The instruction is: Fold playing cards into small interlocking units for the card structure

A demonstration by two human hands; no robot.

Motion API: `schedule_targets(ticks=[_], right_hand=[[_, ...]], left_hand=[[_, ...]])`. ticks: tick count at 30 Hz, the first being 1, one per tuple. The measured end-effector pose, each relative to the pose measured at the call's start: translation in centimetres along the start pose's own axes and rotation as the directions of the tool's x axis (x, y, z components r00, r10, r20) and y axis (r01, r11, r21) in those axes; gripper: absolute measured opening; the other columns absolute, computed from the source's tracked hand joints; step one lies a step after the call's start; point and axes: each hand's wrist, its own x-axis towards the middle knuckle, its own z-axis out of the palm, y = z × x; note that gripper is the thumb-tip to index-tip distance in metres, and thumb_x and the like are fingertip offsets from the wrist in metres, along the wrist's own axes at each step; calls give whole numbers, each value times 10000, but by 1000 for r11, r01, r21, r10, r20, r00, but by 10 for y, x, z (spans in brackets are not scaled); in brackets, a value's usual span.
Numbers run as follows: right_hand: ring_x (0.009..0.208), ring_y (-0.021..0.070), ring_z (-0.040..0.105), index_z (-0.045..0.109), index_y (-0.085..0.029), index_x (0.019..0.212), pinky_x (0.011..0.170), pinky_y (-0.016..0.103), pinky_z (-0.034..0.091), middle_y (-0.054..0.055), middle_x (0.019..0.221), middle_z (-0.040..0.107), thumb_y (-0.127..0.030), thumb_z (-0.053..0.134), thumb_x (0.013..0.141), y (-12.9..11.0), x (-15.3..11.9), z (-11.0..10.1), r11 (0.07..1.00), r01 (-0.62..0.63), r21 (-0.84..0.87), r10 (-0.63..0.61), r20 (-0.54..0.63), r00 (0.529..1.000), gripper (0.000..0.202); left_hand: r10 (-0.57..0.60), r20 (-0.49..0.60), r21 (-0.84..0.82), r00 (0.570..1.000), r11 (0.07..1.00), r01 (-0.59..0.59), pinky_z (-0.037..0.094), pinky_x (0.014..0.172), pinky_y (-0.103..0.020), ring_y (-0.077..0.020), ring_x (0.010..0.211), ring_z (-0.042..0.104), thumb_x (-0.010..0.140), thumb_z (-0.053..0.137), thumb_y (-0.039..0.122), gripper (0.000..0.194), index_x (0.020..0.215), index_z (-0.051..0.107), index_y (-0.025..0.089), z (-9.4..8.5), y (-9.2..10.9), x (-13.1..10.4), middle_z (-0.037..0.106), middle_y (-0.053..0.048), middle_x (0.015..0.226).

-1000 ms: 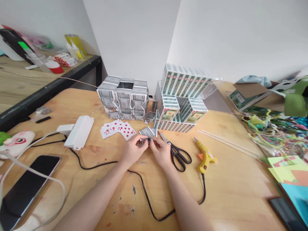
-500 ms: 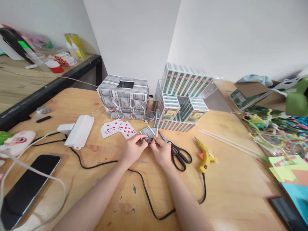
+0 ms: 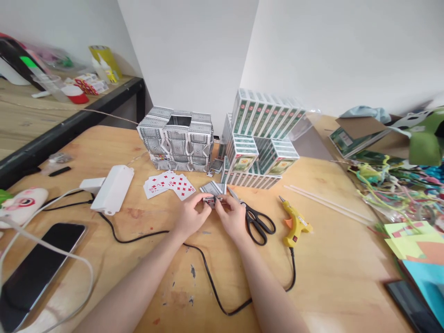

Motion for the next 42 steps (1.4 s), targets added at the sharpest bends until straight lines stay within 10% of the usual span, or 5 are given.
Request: schedule_targets(ticks=[22,32,42], right_hand=[[508,138,592,686,-183,863,504,206,460,-3,581,644,-243,428,774,-1,2,-4,985,5,-172,-9,-24,1000,279],[763,161,645,581,-182,984,712,276,522,58,928,673,-219,515,750,6,3,1,999,32,-2,-32,4,999,246],[654,154,620,601,-192,944,624,259,513,28,797,673,-254,541,756,13,5,-1,999,-37,-12,36,-43,998,207]], left_hand=[[-107,16,20,994,994,107,447,524,-186,-86,536,543,729,499,162,322,998,668,215,1,-5,0,669,17,704],[-249,55,-419,967,873,248,507,839,-343,-177,912,631,772,449,187,318,1043,612,154,0,-3,8,692,-67,933],[-152,101,-279,983,944,174,511,818,-316,-150,866,619,749,535,187,430,1177,507,210,7,-6,3,623,-62,1042]])
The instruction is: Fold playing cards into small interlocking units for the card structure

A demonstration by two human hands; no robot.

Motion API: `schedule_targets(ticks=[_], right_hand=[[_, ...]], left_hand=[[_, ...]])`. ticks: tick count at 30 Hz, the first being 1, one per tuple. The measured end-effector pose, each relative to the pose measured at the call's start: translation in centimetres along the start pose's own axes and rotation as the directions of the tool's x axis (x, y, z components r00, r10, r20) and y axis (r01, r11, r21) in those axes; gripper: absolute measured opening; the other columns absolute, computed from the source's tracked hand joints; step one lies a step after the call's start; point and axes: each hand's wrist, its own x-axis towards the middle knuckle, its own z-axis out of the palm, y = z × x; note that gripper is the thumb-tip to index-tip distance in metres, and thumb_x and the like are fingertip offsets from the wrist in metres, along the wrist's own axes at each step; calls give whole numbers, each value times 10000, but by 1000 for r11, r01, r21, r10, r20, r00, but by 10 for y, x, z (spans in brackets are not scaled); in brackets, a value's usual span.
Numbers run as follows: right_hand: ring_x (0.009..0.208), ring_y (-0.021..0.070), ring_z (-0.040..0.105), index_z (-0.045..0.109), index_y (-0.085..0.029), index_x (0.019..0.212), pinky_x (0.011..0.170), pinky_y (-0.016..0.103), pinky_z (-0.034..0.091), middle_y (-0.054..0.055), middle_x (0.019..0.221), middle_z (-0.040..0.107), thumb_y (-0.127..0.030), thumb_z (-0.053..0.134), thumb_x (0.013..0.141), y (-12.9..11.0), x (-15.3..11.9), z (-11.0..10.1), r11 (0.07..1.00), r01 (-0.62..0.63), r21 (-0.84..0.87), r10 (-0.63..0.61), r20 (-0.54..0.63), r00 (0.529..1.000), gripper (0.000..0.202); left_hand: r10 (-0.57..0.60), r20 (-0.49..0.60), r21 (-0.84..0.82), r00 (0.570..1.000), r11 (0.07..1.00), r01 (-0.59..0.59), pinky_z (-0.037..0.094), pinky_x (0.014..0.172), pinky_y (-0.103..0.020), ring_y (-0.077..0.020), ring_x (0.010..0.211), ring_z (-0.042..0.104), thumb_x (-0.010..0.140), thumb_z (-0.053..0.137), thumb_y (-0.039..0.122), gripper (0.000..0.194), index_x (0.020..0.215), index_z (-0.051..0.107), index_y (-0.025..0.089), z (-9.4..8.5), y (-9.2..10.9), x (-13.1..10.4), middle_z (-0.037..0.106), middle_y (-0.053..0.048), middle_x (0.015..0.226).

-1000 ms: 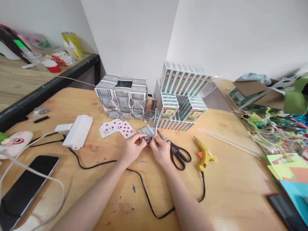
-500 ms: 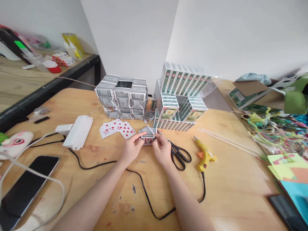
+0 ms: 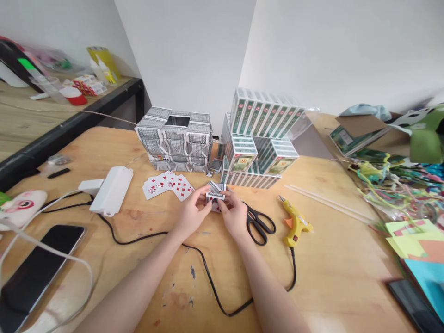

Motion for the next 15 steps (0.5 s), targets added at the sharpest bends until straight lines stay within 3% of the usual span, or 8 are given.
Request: schedule_targets(ticks=[9,15], right_hand=[[556,141,557,570,-158,1090,558,252,479,27,718,644,-244,485,783,-3,-1,0,1000,16,-17,-16,46,999,330],[752,181,628,492,-140,1215,658,281,513,89,916,661,-255,443,810,-6,-2,0,994,-2,111,-13,132,991,424]], left_hand=[[32,-33,20,999,999,-32,518,801,-301,-146,864,621,782,521,198,390,1171,494,198,1,-1,1,627,-67,1015],[76,2,59,997,995,-76,511,829,-282,-159,924,626,789,504,187,401,1190,489,190,0,4,-3,637,-75,1076]])
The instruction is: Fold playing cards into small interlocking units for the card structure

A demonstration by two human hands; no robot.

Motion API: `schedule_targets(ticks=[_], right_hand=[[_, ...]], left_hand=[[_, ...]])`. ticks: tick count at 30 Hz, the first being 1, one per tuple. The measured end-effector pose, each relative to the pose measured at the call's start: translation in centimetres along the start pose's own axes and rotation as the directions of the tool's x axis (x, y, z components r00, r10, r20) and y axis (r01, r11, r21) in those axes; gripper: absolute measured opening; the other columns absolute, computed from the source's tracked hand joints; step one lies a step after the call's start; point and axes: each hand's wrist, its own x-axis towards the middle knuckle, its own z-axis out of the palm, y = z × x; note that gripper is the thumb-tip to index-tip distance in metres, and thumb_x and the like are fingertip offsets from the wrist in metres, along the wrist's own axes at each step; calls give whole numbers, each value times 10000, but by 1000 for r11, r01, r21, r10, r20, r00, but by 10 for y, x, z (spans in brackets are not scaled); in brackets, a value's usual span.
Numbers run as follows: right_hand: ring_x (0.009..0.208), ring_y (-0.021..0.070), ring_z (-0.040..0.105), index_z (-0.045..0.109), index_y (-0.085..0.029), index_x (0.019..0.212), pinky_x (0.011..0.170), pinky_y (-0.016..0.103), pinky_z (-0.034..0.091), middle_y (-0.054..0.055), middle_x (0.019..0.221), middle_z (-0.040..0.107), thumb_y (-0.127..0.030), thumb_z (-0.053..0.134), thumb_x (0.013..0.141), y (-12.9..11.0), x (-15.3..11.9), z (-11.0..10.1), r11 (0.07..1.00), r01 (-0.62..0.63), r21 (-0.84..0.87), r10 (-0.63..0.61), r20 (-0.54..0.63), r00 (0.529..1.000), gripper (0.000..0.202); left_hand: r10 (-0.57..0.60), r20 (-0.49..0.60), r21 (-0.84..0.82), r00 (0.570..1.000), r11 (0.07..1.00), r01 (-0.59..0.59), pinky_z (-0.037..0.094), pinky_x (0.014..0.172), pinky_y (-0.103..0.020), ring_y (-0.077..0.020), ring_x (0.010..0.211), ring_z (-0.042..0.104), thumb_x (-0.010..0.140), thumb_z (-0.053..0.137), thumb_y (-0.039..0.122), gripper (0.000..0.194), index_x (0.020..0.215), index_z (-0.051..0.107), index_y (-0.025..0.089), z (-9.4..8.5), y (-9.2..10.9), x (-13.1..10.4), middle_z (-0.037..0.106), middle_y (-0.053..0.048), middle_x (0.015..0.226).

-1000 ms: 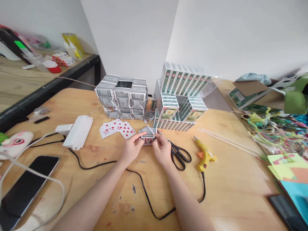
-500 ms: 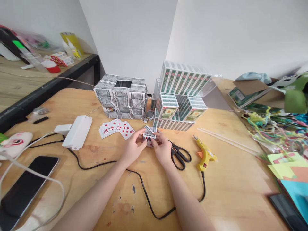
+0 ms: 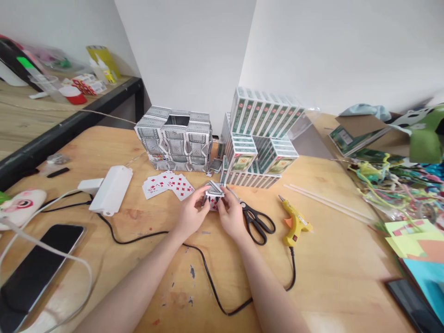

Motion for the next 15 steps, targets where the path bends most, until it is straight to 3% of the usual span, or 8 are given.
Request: schedule_targets(ticks=[7,15], right_hand=[[741,175,629,543,-149,1121,653,283,512,73,885,669,-282,518,779,4,3,0,980,-100,170,100,8,995,367],[717,172,635,611,-177,963,631,274,504,38,832,685,-309,629,705,4,7,-1,897,-219,384,226,26,974,290]], left_hand=[[46,22,147,999,988,-49,501,833,-287,-154,969,598,844,375,156,385,1206,493,214,-5,2,0,568,-65,1207],[127,-59,253,990,961,-109,479,885,-319,-183,1092,527,826,459,181,376,1198,485,227,-3,-4,4,531,-79,1213]])
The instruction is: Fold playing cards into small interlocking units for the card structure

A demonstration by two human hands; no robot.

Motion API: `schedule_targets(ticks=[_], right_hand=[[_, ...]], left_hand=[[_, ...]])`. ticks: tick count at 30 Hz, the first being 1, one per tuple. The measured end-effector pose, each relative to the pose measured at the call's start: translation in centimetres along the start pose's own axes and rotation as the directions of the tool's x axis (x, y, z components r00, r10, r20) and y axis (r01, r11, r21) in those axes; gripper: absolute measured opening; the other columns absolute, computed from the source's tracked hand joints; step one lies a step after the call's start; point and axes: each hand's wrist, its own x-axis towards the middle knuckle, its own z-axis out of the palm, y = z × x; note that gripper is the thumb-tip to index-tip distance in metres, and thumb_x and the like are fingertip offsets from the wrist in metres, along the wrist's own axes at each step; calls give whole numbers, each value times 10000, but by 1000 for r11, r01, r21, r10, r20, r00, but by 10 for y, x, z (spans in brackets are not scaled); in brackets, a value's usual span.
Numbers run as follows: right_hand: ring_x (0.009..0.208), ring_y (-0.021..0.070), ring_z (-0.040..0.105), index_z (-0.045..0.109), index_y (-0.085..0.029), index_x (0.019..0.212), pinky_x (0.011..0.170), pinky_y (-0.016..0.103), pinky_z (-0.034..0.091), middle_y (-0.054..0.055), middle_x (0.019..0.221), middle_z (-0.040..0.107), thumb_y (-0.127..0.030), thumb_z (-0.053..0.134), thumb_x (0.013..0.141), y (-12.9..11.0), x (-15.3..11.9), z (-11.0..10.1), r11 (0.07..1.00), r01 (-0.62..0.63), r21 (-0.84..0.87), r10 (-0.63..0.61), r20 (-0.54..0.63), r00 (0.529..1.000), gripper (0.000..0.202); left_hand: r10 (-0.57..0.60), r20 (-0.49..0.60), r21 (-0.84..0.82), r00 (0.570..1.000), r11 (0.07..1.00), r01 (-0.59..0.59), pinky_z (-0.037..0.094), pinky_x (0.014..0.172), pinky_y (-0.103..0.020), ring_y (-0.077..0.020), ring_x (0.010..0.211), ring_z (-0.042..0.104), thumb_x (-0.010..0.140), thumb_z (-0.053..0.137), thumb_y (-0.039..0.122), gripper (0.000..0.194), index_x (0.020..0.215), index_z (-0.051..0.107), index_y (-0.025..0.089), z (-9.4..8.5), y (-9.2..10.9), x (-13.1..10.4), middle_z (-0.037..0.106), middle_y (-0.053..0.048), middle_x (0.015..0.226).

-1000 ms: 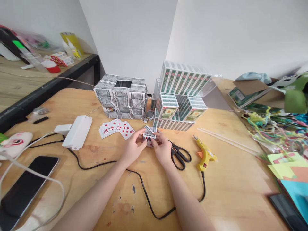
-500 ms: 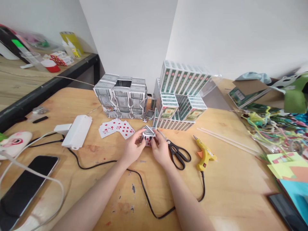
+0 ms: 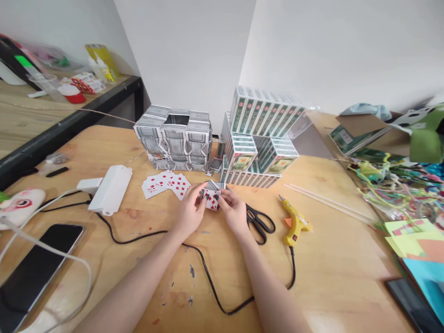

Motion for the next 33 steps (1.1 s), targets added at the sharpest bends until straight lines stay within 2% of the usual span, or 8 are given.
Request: schedule_targets(ticks=[7,10,13,16,19,23,28,33], right_hand=[[599,144,601,646,-170,930,600,272,487,8,725,684,-316,663,677,-6,1,-1,993,-71,95,72,-8,997,292],[620,140,601,650,-169,902,618,266,481,8,732,681,-317,683,665,-9,2,-2,988,-81,128,80,14,997,282],[653,129,599,644,-173,837,643,248,472,0,732,666,-306,710,648,-11,1,-2,977,-105,187,93,71,993,240],[646,115,584,633,-187,790,640,232,459,-12,721,645,-325,704,665,-12,-2,0,952,-154,263,110,175,978,199],[699,140,591,622,-219,856,651,257,463,0,792,646,-380,668,697,-18,-6,5,900,-262,348,163,289,943,231],[791,172,590,604,-243,926,673,288,467,17,893,645,-370,664,700,-25,-10,9,830,-354,430,191,378,906,266],[699,137,575,615,-214,829,685,275,447,-1,772,628,-327,690,685,-25,-8,7,830,-366,421,217,360,907,197],[776,170,601,625,-197,884,745,316,450,28,840,651,-334,712,658,-24,-6,5,852,-346,394,214,342,915,278]], left_hand=[[14,30,0,999,1000,-14,409,984,-358,-167,1166,485,855,316,97,435,1264,418,207,-1,0,-1,521,-78,1265],[37,16,-18,999,999,-37,415,979,-364,-168,1150,497,855,340,108,388,1206,471,207,0,1,0,533,-74,1244],[45,-4,-49,999,998,-45,442,947,-362,-171,1098,530,854,398,143,287,1092,544,209,1,0,1,580,-62,1162],[21,-11,-80,1000,997,-22,471,904,-346,-166,1037,564,852,432,161,239,1048,561,205,1,-1,0,615,-55,1086],[33,-19,-95,999,995,-34,468,903,-342,-161,1026,568,856,429,154,236,1046,560,203,-1,1,-1,617,-56,1082],[69,-22,-131,997,989,-71,443,939,-358,-165,1083,538,866,409,146,241,1055,549,200,-2,6,-1,594,-68,1129],[94,-64,-122,994,987,-101,460,910,-356,-169,1077,531,860,423,145,205,983,577,199,-3,8,1,578,-66,1127],[133,-141,-35,981,990,-139,470,875,-337,-154,965,566,838,461,130,181,949,588,197,-4,7,1,613,-47,983]])
